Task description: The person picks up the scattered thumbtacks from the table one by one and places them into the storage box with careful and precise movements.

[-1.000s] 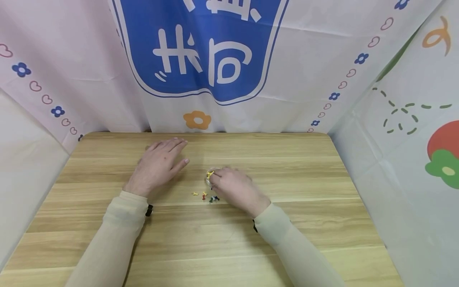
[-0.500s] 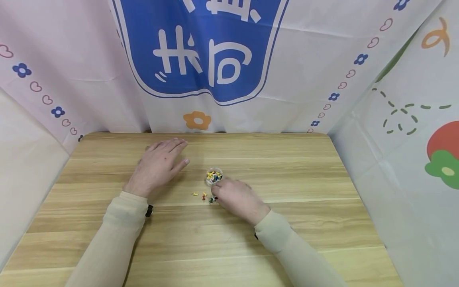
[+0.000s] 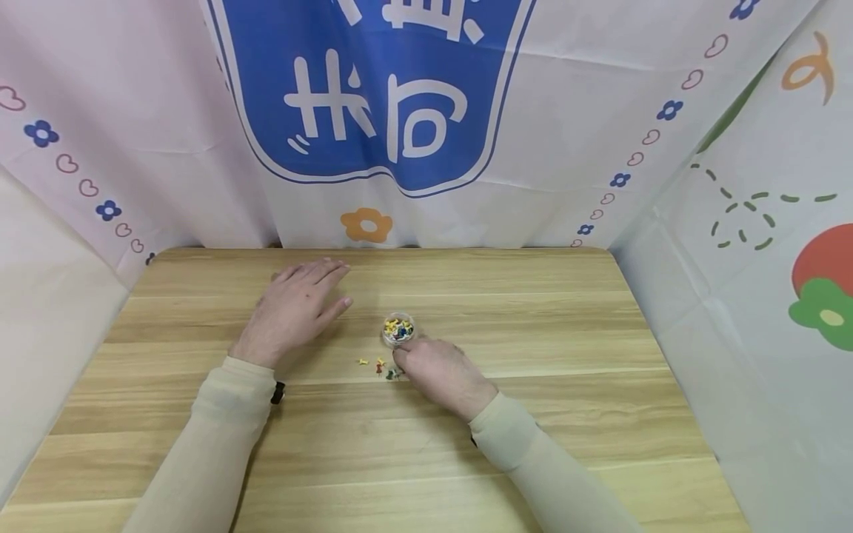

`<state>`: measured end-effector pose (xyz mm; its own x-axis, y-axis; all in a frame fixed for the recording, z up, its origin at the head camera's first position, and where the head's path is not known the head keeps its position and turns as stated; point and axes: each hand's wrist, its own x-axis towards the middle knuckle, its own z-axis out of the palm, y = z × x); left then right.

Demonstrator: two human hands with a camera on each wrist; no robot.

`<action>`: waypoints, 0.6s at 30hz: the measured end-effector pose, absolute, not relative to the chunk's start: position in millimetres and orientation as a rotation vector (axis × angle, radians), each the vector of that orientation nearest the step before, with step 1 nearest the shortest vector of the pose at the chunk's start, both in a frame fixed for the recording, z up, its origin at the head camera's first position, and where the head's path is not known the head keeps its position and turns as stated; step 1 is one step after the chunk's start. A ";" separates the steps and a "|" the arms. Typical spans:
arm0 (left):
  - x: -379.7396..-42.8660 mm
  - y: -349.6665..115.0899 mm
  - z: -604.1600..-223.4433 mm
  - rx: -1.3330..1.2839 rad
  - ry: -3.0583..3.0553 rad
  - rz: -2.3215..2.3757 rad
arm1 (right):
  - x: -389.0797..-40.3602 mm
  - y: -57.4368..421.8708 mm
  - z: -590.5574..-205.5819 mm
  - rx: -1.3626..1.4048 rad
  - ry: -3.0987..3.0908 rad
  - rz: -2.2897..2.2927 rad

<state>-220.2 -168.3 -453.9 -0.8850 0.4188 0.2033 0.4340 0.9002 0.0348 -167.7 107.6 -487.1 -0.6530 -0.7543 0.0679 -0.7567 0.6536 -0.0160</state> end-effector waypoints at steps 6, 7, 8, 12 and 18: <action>-220.6 -167.3 -454.5 -0.663 -2.883 -0.113 | -168.1 109.7 -488.2 1.266 -2.830 0.091; -220.6 -167.1 -454.4 -0.667 -2.881 -0.112 | -168.2 110.0 -488.5 1.266 -2.829 0.094; -220.9 -167.0 -454.7 -0.671 -2.877 -0.111 | -168.4 110.2 -488.5 1.266 -2.827 0.098; -221.4 -166.0 -454.8 -0.677 -2.870 -0.115 | -169.6 111.1 -488.5 1.273 -2.814 0.090; -220.3 -160.3 -456.5 -0.657 -2.905 -0.140 | -172.5 112.5 -486.3 1.298 -2.782 0.086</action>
